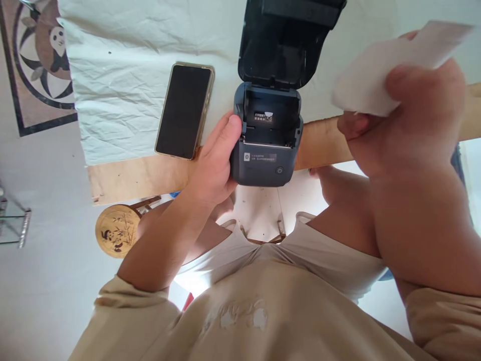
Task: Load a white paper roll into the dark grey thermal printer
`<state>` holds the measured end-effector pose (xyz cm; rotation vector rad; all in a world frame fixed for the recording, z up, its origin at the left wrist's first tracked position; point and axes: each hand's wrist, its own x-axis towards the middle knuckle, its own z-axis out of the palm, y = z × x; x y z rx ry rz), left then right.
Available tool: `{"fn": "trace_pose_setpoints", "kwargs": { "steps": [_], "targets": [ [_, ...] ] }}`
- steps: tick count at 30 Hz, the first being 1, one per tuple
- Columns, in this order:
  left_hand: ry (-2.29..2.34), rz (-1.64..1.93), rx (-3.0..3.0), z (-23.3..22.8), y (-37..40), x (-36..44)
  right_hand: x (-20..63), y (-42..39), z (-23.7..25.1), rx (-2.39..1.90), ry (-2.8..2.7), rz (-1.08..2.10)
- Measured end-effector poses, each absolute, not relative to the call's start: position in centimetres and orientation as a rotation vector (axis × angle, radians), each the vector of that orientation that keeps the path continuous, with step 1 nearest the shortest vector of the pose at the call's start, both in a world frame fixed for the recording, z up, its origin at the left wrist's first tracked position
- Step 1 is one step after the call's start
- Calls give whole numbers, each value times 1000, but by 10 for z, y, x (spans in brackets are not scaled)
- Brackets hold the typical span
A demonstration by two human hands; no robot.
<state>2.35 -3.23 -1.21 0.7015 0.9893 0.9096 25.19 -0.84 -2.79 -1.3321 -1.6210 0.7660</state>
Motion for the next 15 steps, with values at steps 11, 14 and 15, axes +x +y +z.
{"fn": "trace_pose_setpoints", "kwargs": {
  "steps": [11, 14, 15],
  "targets": [
    [979, 956, 710, -17, -33, 19, 245, -26, -22, -1479, -1669, 353],
    [984, 951, 721, -17, -33, 20, 246, -20, -24, -1526, -1634, 366],
    [994, 948, 721, -16, -33, 20, 246, -18, -26, -1558, -1615, 368]
  ]
}}
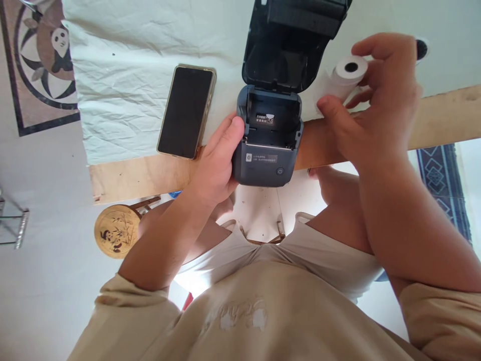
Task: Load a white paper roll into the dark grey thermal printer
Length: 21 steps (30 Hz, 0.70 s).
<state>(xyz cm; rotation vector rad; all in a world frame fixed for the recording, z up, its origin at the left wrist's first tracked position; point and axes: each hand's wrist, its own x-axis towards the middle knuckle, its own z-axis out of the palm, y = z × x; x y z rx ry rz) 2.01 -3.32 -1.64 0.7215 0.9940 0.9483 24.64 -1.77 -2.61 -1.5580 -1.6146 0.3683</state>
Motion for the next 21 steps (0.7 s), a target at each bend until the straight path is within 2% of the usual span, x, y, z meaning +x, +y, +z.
{"fn": "trace_pose_setpoints", "kwargs": {
  "steps": [4, 7, 12, 14, 18, 21],
  "targets": [
    [1025, 948, 708, -13, -34, 23, 244, -9, -33, -1780, -1636, 455],
    [1033, 945, 719, -12, -34, 23, 244, -10, -31, -1675, -1710, 436],
    [1024, 917, 797, -15, -34, 20, 278, -17, -34, -1379, -1638, 38],
    [1025, 918, 817, -17, -33, 19, 297, -12, -39, -1517, -1573, -62],
    [1018, 876, 810, -19, -32, 18, 308, 4, -43, -1889, -1614, 100],
    [972, 913, 784, -21, -31, 19, 304, 9, -44, -1958, -1603, 159]
  ]
}}
